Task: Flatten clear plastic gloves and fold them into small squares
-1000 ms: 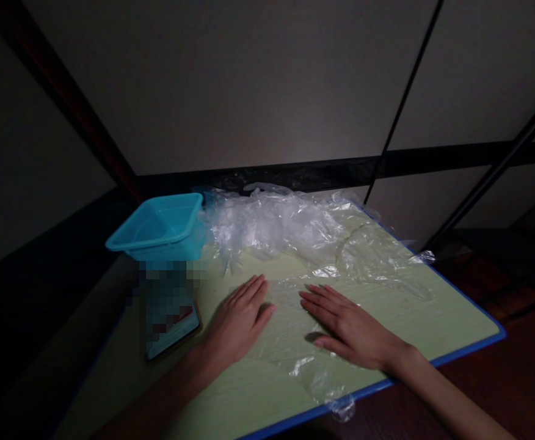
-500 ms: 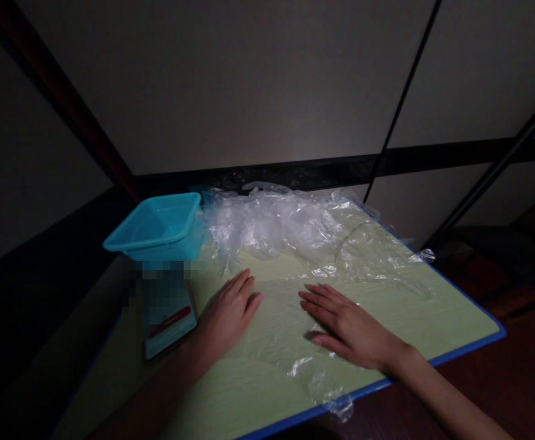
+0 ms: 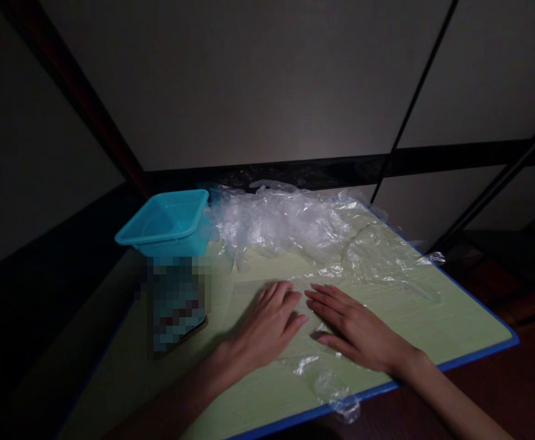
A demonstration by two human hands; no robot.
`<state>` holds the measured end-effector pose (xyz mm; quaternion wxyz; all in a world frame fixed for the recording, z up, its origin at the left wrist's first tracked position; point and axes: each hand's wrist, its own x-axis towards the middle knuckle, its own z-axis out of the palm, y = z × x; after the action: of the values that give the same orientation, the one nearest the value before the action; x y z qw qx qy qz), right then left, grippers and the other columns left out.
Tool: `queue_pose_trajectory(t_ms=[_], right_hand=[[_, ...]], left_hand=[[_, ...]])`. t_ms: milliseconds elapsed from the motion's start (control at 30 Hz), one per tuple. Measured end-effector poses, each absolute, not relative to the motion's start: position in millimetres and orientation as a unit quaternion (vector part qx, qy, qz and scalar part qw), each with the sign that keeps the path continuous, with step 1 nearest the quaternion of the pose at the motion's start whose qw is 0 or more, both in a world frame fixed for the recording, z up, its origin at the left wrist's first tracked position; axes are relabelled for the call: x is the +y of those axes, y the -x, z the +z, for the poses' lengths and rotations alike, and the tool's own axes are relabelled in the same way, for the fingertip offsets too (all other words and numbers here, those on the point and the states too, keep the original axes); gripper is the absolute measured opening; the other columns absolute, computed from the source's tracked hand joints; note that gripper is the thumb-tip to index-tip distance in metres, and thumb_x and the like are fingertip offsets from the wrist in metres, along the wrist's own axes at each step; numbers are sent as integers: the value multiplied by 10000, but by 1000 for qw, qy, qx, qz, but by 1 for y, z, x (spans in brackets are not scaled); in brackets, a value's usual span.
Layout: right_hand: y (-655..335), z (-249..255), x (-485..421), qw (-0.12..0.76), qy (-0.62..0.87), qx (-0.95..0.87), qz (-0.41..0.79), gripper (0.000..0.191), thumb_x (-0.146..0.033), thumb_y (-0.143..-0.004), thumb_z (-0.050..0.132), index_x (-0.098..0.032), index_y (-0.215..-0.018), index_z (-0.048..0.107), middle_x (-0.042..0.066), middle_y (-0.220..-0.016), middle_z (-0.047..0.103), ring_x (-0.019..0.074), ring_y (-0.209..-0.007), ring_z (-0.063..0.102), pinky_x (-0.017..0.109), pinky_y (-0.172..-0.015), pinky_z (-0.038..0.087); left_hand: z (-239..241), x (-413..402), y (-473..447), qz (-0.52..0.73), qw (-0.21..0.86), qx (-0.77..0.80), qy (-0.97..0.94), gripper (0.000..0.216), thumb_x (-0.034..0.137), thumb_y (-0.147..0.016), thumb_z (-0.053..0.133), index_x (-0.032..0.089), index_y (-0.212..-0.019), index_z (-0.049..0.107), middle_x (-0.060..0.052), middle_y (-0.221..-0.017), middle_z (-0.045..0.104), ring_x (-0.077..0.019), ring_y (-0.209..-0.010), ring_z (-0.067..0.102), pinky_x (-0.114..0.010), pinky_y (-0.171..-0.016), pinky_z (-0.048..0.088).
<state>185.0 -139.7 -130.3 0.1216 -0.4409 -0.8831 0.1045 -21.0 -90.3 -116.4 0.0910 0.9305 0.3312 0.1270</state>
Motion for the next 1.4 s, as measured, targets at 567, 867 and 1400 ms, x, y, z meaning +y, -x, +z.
queue_pose_trajectory(t_ms=[567,867,1400], right_hand=[[-186,-129,-140,110,442,-884,107,572,-401,-889,447,-164,-1388,298,87,-1434,315,236,-1336,209,449,-1085,231],[-188,-132,-139,115,439,-885,104,569,-402,-887,453,-176,-1387,303,66,-1441,303,236,-1341,190,453,-1090,214],[-188,-129,-143,168,452,-875,41,388,-332,-880,470,-165,-1226,519,100,-1341,456,245,-1268,354,474,-1027,324]], left_hand=[[-116,-55,68,95,-13,480,-872,241,6,-809,372,141,-826,571,-89,-878,545,-230,-892,517,-362,-823,426],[-119,-49,70,77,-1,496,-865,242,-16,-781,397,144,-850,565,-85,-925,551,-216,-945,515,-327,-842,408],[-117,-49,70,79,2,498,-864,250,-13,-791,383,145,-843,570,-87,-924,556,-220,-939,519,-331,-829,410]])
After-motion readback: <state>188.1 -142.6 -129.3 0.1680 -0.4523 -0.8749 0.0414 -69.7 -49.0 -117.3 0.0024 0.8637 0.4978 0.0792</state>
